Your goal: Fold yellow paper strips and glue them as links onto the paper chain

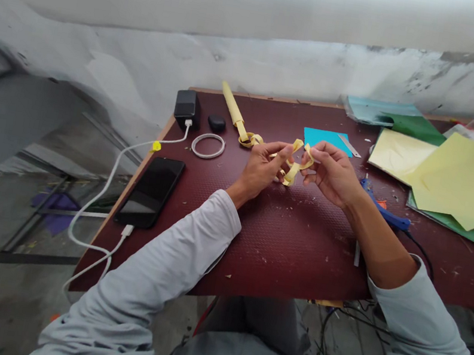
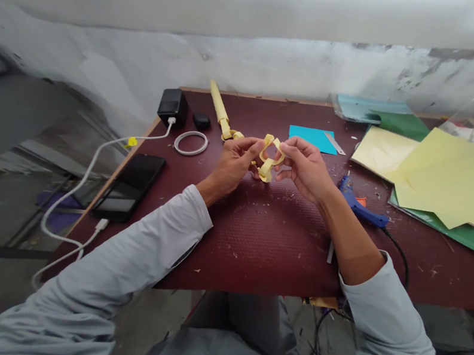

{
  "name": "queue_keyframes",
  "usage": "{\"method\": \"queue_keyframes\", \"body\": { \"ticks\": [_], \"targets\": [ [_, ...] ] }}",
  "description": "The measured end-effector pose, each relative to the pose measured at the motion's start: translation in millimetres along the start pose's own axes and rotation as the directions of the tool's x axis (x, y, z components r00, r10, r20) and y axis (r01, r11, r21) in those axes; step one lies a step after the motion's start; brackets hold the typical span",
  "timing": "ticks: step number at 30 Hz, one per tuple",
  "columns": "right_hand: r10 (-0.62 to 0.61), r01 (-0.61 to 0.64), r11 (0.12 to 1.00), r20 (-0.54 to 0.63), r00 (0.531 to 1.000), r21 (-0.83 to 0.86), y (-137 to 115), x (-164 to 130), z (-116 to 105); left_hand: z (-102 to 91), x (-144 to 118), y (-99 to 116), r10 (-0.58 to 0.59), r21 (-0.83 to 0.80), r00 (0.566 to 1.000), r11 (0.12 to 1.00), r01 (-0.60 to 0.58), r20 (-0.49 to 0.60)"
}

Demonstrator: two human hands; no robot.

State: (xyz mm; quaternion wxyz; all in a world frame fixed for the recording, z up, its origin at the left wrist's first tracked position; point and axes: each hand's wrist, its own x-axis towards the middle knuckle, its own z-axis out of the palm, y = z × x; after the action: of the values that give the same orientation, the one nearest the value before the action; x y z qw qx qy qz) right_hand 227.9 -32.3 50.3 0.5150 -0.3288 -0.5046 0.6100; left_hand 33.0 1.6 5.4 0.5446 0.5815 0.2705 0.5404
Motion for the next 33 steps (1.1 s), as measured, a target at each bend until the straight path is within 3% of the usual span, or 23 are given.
{"method": "queue_keyframes", "body": {
  "ticks": [4, 13, 19, 24, 33],
  "targets": [
    [-0.066, 0.064, 0.996, -0.029, 0.997, -0.067, 1, 0, -1, -1.8, 2, -4, 0.040, 0.028, 0.999, 0.999, -0.040, -0.033],
    [-0.094, 0.091, 0.995, -0.083, 0.992, -0.034, 6, 2, 2, 0.7, 1, -2, 0.062, 0.041, 0.997, 0.997, -0.060, -0.046],
    [-0.278, 0.252, 0.948, -0.118, 0.953, -0.194, 16, 8, 1, 1.2, 1, -2, 0.089, 0.085, 0.994, 0.993, -0.084, -0.059],
    [-0.394, 0.359, 0.875, -0.047, 0.918, -0.324, 21, 9, 0, 0.4, 2, -2, 0.100, 0.087, 0.993, 0.992, -0.095, -0.057],
    [-0.413, 0.333, 0.799, -0.054, 0.909, -0.501, 13, 0, 4, 1.2, 2, 0, 0.118, 0.117, 0.992, 0.987, -0.112, -0.046]
  ]
}}
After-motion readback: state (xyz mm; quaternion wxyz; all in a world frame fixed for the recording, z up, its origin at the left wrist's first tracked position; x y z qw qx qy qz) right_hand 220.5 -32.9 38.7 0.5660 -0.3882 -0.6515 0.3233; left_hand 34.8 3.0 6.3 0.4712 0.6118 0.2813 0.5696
